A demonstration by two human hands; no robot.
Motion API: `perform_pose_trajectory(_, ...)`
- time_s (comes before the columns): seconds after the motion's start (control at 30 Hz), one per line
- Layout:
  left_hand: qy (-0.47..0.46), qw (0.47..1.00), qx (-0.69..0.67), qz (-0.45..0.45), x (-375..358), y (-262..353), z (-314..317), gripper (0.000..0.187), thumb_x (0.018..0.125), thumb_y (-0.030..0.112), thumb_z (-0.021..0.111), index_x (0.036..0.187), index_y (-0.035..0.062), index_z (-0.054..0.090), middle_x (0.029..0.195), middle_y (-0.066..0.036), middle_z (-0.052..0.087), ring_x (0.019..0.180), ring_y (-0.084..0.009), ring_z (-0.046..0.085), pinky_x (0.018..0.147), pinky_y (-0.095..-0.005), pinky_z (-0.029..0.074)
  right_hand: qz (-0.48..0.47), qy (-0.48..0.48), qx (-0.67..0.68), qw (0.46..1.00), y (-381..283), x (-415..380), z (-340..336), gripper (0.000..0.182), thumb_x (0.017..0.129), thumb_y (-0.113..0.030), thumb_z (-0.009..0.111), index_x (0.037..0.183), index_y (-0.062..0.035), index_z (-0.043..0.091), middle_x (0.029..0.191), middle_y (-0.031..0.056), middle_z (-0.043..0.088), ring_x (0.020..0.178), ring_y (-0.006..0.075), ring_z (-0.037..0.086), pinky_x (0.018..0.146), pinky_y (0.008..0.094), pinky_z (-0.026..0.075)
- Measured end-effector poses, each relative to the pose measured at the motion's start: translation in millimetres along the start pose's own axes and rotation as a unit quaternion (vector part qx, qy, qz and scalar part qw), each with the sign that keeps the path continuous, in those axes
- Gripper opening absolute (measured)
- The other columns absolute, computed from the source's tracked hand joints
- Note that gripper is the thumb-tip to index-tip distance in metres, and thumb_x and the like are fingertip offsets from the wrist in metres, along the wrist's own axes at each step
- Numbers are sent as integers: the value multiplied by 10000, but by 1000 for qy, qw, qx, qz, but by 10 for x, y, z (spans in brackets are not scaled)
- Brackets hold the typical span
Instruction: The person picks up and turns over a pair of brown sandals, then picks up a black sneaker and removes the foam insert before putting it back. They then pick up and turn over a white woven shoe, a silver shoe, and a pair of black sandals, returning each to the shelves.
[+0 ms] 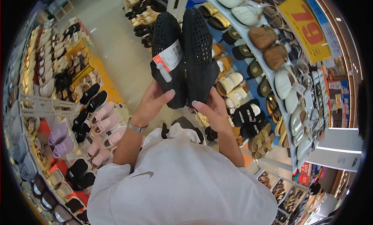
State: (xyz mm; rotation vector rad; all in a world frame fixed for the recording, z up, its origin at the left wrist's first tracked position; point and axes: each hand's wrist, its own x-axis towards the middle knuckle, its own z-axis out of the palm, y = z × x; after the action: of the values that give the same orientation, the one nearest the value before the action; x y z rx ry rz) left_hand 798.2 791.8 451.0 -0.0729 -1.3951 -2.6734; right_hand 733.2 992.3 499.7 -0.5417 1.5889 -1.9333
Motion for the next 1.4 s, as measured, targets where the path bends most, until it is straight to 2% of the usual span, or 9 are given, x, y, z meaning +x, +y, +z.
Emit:
perform_pose_trajectory(0.17,77,995,32,46,-26,81,-228,650,955,163,655,1481,-6,313,1464,-118,431,1360,-221,418,1133,-392,337,34,-30,-2,999,179,365,166,525,912,-87,660,1371,44,442,1127,116,620,936,187,623,775,341,552)
perform_pose_trajectory(0.37,163,985,58,8,133,341,-529,639,951,203,680,1466,33,342,1312,-120,551,1199,-188,560,972,-335,485,56,-80,-8,995,330,975,313,536,900,-79,672,1369,59,452,1126,120,627,956,173,628,756,327,572)
perform_pose_trajectory(0.47,196,978,75,9,303,440,-735,640,947,182,683,1470,44,341,1278,-127,570,1152,-179,592,905,-307,521,77,-118,-18,990,391,1370,390,578,877,-27,678,1395,17,425,1232,111,575,1040,177,618,833,311,549)
perform_pose_trajectory(0.57,225,971,77,31,512,646,-853,636,939,144,686,1466,37,345,1273,-131,566,1158,-192,589,922,-318,518,71,-147,11,987,446,1787,482,573,868,-12,699,1379,19,441,1250,104,552,1125,188,587,885,335,541)
perform_pose_trajectory(0.67,240,964,117,24,747,857,-1048,649,938,136,678,1477,10,337,1336,-102,512,1209,-181,506,1052,-341,403,76,-169,26,982,456,2215,584,575,864,8,700,1380,26,447,1287,93,514,1196,195,542,944,361,514)
perform_pose_trajectory(0.87,257,954,153,13,1270,1212,-1489,634,917,97,688,1451,-1,360,1342,-108,508,1234,-186,503,1060,-348,403,71,-200,40,976,428,3060,719,576,860,11,705,1384,35,467,1317,84,468,1243,217,515,1010,397,467)
perform_pose_trajectory(0.97,271,951,145,18,1489,1311,-1694,635,890,39,698,1431,-9,369,1340,-106,509,1244,-186,512,1059,-350,418,39,-212,37,976,475,3412,766,572,856,13,708,1379,38,475,1309,88,468,1247,225,516,1009,405,467)
perform_pose_trajectory(1.07,284,948,140,40,1647,1371,-1888,686,826,-9,757,1400,-3,383,1269,-126,521,1147,-216,584,948,-365,531,66,-228,37,971,472,3714,846,581,851,22,710,1380,41,472,1309,91,465,1250,225,514,1008,406,469)
perform_pose_trajectory(1.4,299,948,108,17,2108,1569,-2512,752,809,-1,777,1429,10,353,1292,-106,491,1174,-210,556,982,-357,517,66,-251,-1,966,545,4564,1036,607,836,29,724,1385,47,466,1320,95,465,1250,217,511,1028,406,459)
